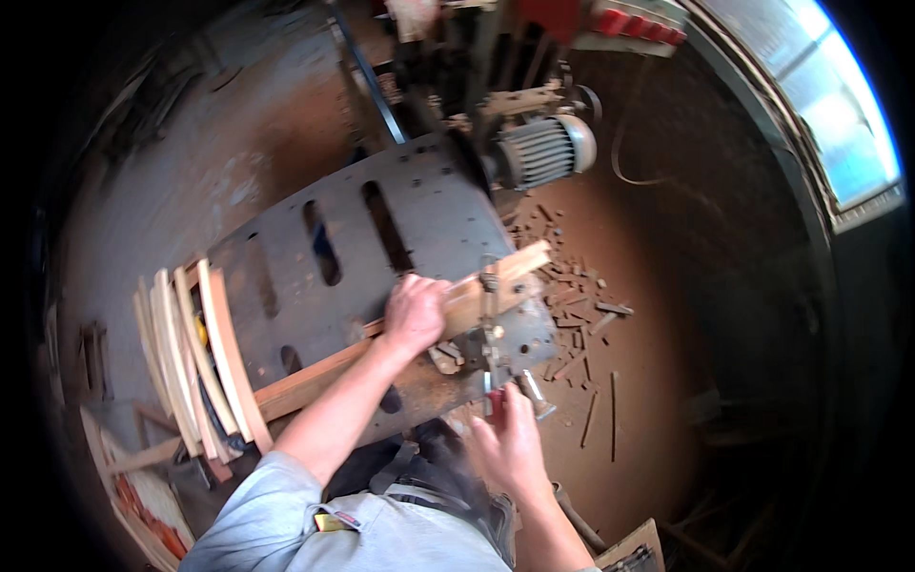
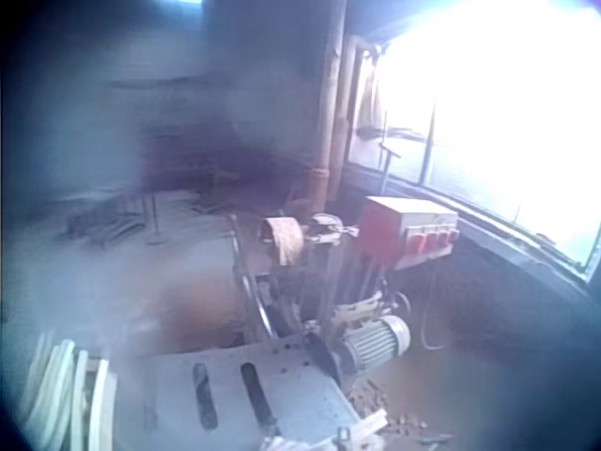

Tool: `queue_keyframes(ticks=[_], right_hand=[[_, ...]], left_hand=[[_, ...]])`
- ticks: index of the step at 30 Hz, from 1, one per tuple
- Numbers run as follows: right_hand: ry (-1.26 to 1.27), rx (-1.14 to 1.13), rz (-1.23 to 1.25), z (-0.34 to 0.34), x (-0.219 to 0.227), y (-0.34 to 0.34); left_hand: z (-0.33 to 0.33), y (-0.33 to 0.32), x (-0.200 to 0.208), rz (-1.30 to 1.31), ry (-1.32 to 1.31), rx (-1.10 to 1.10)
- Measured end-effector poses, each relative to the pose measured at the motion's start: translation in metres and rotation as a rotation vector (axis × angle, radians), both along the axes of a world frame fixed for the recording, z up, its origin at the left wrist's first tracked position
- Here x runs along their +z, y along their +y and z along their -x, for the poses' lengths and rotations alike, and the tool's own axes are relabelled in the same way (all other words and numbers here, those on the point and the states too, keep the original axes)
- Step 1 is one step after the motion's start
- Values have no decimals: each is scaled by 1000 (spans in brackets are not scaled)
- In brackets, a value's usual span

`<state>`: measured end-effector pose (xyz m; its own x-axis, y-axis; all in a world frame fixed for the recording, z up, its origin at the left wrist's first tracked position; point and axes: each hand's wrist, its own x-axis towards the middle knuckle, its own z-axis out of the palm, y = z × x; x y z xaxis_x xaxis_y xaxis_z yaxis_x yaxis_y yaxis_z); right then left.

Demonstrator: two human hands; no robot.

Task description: The person uses a spindle moulder to shape the edges of wooden planks. They feed the wood through the machine using a push stick for safety, processing multiple pieces one by one and stacking the finished planks on a nearby table.

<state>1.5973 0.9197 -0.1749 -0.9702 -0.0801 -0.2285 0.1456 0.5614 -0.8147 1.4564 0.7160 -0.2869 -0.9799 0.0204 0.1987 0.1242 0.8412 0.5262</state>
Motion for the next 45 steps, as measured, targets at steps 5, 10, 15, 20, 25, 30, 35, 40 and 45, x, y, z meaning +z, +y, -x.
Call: queue_keyframes(ticks=[5,10,15,20,25,30,35,40,45], right_hand=[[-66,-55,134,2,-18,20],[91,-126,23,117,-29,60],[111,-146,-84,216,-97,73],[44,-228,275,232,-128,66],[196,-135,-42,237,-139,66],[63,-131,90,215,-106,63],[25,34,133,94,-10,29],[-22,-63,-75,-3,-42,-4],[-253,-224,349,3,-78,-3]], left_hand=[[0,23,-5,4,-78,197],[2,14,-5,-79,-140,197],[-2,13,-6,-68,-95,212],[-5,14,-4,-39,-74,209],[-5,10,-2,-89,-27,152],[-27,15,36,209,-131,-107],[-31,-3,23,218,-177,-112],[-30,6,24,173,-98,-120],[-38,4,18,235,-43,-88]])
